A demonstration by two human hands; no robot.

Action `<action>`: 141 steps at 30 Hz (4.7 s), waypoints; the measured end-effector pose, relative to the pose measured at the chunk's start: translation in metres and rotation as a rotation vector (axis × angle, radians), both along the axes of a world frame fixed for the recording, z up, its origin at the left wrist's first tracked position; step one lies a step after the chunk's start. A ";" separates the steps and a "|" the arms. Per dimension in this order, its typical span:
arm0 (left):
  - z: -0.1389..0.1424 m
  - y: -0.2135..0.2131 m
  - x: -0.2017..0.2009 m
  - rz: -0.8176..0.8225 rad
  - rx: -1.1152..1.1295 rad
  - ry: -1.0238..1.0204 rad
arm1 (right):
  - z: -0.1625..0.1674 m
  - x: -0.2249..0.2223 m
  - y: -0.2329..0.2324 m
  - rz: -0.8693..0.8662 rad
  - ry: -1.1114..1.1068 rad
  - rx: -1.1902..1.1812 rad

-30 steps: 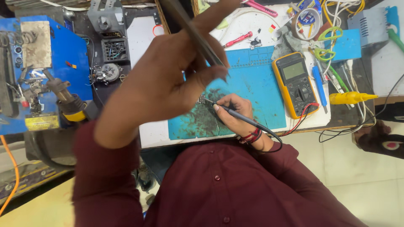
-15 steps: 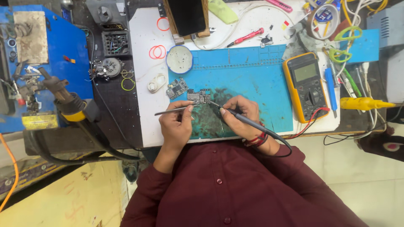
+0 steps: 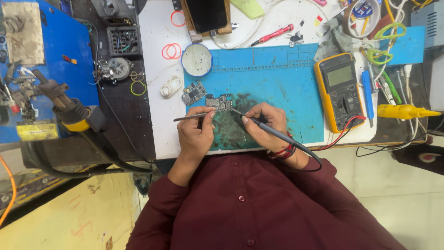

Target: The person uses a soldering iron and tweezers to apply solder to a small circuit board. They repeatedly heat and reposition components on the board while holding it steady with tweezers.

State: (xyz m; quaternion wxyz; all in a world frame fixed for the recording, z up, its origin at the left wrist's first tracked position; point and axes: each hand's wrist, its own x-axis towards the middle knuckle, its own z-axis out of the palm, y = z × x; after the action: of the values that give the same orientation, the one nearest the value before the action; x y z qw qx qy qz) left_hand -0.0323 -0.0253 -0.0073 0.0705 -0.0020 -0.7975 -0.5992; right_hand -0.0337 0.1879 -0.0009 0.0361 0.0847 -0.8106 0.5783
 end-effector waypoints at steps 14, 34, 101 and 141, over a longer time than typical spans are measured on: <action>-0.003 0.000 0.002 -0.021 0.009 0.021 | -0.001 0.003 0.001 -0.003 0.018 0.005; -0.002 0.001 0.003 -0.013 -0.002 0.020 | 0.003 0.003 0.000 -0.002 0.014 0.011; 0.003 0.003 0.002 0.002 -0.005 0.023 | 0.004 0.003 -0.003 -0.026 -0.026 -0.031; -0.001 0.002 0.004 -0.003 0.003 0.031 | 0.002 0.004 0.000 0.006 0.024 0.002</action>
State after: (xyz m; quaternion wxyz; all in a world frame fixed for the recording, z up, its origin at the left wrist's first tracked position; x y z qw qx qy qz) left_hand -0.0282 -0.0229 -0.0079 0.0818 -0.0122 -0.7953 -0.6005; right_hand -0.0296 0.1881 0.0015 0.0438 0.0941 -0.8106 0.5763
